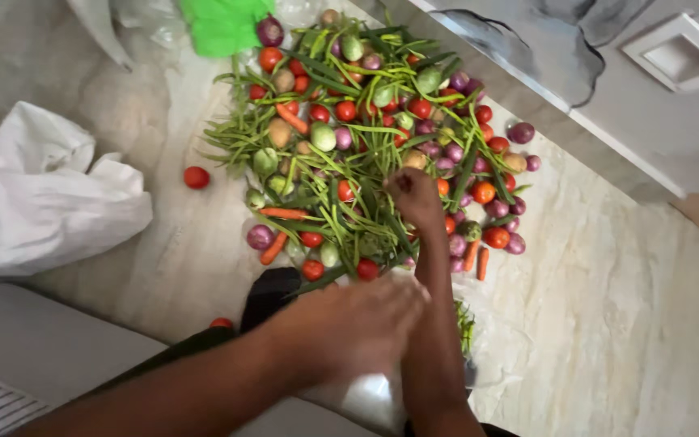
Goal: The person sorts through a large pile of vegetables on the floor, picking out green beans and placing them into a plastic bag by hand.
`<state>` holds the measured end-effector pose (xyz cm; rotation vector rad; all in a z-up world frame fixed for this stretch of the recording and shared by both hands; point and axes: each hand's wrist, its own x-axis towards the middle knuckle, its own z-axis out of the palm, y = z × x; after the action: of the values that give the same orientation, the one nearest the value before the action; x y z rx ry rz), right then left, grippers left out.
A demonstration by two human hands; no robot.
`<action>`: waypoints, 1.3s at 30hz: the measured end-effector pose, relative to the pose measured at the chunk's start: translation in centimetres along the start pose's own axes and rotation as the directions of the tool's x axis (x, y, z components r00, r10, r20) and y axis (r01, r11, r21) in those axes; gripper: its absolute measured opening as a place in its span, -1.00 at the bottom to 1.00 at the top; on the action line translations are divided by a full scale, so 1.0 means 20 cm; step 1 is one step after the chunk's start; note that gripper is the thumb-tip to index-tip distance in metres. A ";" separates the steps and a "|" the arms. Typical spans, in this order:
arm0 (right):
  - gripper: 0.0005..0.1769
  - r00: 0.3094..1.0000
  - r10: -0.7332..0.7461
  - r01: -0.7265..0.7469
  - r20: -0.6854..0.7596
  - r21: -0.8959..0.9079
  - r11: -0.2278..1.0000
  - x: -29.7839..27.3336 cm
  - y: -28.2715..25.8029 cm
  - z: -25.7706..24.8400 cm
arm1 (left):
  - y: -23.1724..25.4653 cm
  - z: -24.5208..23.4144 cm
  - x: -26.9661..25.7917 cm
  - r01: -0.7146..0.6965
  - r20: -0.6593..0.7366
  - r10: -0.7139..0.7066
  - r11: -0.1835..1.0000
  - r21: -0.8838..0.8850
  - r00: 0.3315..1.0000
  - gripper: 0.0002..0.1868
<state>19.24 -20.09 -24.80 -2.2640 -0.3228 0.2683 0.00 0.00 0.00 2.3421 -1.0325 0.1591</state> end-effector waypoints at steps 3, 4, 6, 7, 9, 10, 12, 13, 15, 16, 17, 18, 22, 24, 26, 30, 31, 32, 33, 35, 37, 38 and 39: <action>-0.84 0.972 -0.214 0.213 -0.099 -0.021 0.977 0.20 -0.02 0.13 | -0.18 0.15 0.01 0.080 0.252 -0.215 0.887 0.454 0.943 -0.39; -0.83 0.946 -0.292 0.290 -0.140 -0.035 0.957 0.26 -0.04 0.18 | -0.22 0.18 0.02 0.129 0.259 -0.341 0.793 0.595 0.904 -0.37; -0.71 0.916 -0.392 0.370 -0.086 -0.192 0.909 0.40 -0.09 0.27 | -0.31 0.19 0.05 0.103 0.367 -0.399 0.782 0.614 0.840 -0.33; -0.64 0.896 -0.441 0.413 -0.055 -0.264 0.871 0.46 -0.12 0.32 | -0.34 0.18 0.05 0.091 0.415 -0.431 0.774 0.627 0.801 -0.31; -0.55 0.943 -0.315 0.326 0.111 -0.505 0.799 0.53 -0.19 0.38 | -0.37 0.15 0.07 0.118 0.395 -0.454 0.761 0.638 0.798 -0.45; -0.49 0.956 -0.235 0.292 0.175 -0.615 0.732 0.57 -0.22 0.41 | -0.38 0.13 0.08 0.130 0.385 -0.466 0.754 0.644 0.796 -0.51; -0.49 0.962 -0.114 0.254 0.250 -0.649 0.717 0.60 -0.24 0.43 | -0.40 0.09 0.10 0.104 0.577 -0.452 0.839 0.534 0.680 -0.46; -0.49 0.959 -0.050 0.232 0.280 -0.668 0.707 0.62 -0.24 0.45 | -0.41 0.08 0.10 0.099 0.664 -0.427 0.876 0.471 0.613 -0.43; -0.47 0.946 -0.017 0.242 0.324 -0.670 0.702 0.64 -0.23 0.49 | -0.43 0.09 0.10 0.112 0.607 -0.416 0.874 0.473 0.678 -0.42; -0.43 0.939 0.001 0.245 0.344 -0.672 0.699 0.64 -0.22 0.51 | -0.45 0.11 0.10 0.118 0.576 -0.407 0.873 0.473 0.709 -0.41; -0.44 0.937 -0.012 0.270 0.348 -0.703 0.659 0.66 -0.20 0.53 | -0.46 0.14 0.10 0.119 0.531 -0.396 0.869 0.481 0.749 -0.51; -0.45 0.935 -0.025 0.293 0.353 -0.731 0.616 0.68 -0.19 0.55 | -0.47 0.17 0.09 0.121 0.483 -0.383 0.864 0.488 0.787 -0.61; -0.37 0.937 -0.095 0.325 0.336 -0.741 0.587 0.68 -0.10 0.61 | -0.50 0.25 0.10 0.111 0.481 -0.363 0.873 0.474 0.798 -0.69; -0.35 0.939 -0.059 0.297 0.338 -0.713 0.635 0.67 -0.10 0.59 | -0.48 0.26 0.10 0.103 0.490 -0.358 0.875 0.473 0.795 -0.71; -0.36 0.941 -0.042 0.277 0.335 -0.695 0.664 0.66 -0.12 0.57 | -0.46 0.25 0.10 0.087 0.517 -0.356 0.877 0.473 0.778 -0.70; -0.36 0.952 -0.110 0.288 0.287 -0.706 0.647 0.64 -0.16 0.54 | -0.46 0.23 0.12 0.068 0.548 -0.356 0.877 0.475 0.757 -0.70; -0.33 0.952 -0.142 0.298 0.271 -0.715 0.633 0.64 -0.17 0.53 | -0.47 0.23 0.11 0.073 0.540 -0.357 0.876 0.476 0.762 -0.72; -0.42 0.951 -0.090 0.289 0.295 -0.749 0.596 0.64 -0.18 0.52 | -0.49 0.23 0.11 0.087 0.518 -0.344 0.885 0.458 0.783 -0.77; -0.49 0.948 -0.032 0.281 0.318 -0.782 0.557 0.63 -0.19 0.52 | -0.50 0.24 0.10 0.100 0.495 -0.330 0.895 0.434 0.804 -0.81; -0.48 0.951 0.028 0.240 0.307 -0.795 0.557 0.63 -0.21 0.50 | -0.52 0.27 0.09 0.115 0.464 -0.311 0.908 0.403 0.829 -0.85; -0.40 0.968 0.035 0.168 0.247 -0.751 0.638 0.64 -0.21 0.48 | -0.52 0.27 0.10 0.120 0.450 -0.301 0.914 0.388 0.840 -0.86; -0.37 0.973 -0.016 0.182 0.232 -0.720 0.670 0.64 -0.19 0.48 | -0.52 0.27 0.09 0.122 0.474 -0.312 0.913 0.389 0.824 -0.87; -0.34 0.975 -0.069 0.199 0.212 -0.688 0.698 0.66 -0.19 0.47 | -0.52 0.26 0.09 0.123 0.495 -0.322 0.912 0.392 0.807 -0.87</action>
<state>28.32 -6.95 -29.19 -2.9661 -0.7972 0.2947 8.09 1.58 -8.44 2.9039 -1.0224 -0.5070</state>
